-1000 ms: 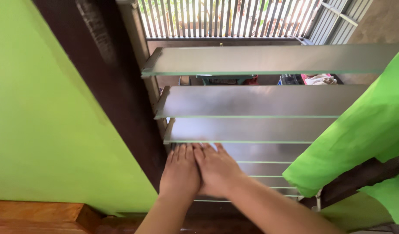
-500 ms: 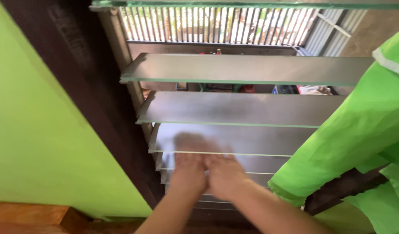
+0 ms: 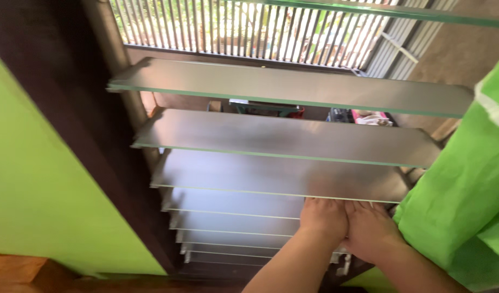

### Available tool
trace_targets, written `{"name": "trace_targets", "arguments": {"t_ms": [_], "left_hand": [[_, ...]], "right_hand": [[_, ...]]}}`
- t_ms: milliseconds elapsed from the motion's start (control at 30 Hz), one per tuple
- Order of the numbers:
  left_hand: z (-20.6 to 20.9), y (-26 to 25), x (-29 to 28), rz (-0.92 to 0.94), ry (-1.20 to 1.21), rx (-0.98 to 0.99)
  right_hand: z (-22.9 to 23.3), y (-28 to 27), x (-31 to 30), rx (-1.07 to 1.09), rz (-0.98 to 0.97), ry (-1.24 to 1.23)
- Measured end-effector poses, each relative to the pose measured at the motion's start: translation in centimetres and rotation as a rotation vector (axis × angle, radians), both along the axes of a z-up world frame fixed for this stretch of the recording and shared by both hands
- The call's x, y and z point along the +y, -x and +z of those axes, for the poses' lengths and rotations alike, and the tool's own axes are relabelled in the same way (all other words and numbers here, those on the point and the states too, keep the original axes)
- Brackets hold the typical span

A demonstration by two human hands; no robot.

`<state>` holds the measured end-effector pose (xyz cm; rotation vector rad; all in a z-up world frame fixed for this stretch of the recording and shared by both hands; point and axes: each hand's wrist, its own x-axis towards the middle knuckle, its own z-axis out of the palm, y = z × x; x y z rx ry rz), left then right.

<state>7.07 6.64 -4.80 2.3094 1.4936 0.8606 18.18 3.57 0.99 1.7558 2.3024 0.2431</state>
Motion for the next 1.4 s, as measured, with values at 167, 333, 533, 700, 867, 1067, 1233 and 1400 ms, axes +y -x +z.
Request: {"name": "trace_targets", "arguments": {"t_ms": [167,333,533,700,867,1067,1233,1400], "left_hand": [[0.2,-4.8,0.4,-0.053,0.036,0.037],[0.5,-7.4,0.4,-0.118,0.027,0.124],[-0.6,-7.0,0.2,-0.136,0.057,0.017],[-1.1,-4.3,0.0,-0.078,-0.191,0.074],[0.2,1.8,-0.4,-0.101,0.012,0.198],[1.4,11.6,-1.3,0.022,0.041,0.031],[1.1,19.4,-1.6,0.098,-0.019,0.308],[0.5,26.0,-2.3,0.162,-0.003,0.232]], "right_hand": [[-1.0,-4.5,-0.4,-0.103,-0.023,-0.086],[-2.3,-7.4,0.1,-0.401,0.049,-0.028],[-0.9,-5.3,-1.0,-0.487,0.015,0.015],[2.6,-0.2,-2.7,-0.342,-0.155,0.085],[3.1,4.8,-2.9,-0.221,-0.146,0.127],[1.3,12.5,-1.2,-0.096,-0.078,0.15],[0.9,19.8,-1.2,-0.058,0.001,0.167],[0.8,26.0,-1.3,-0.058,0.055,0.189]]}}
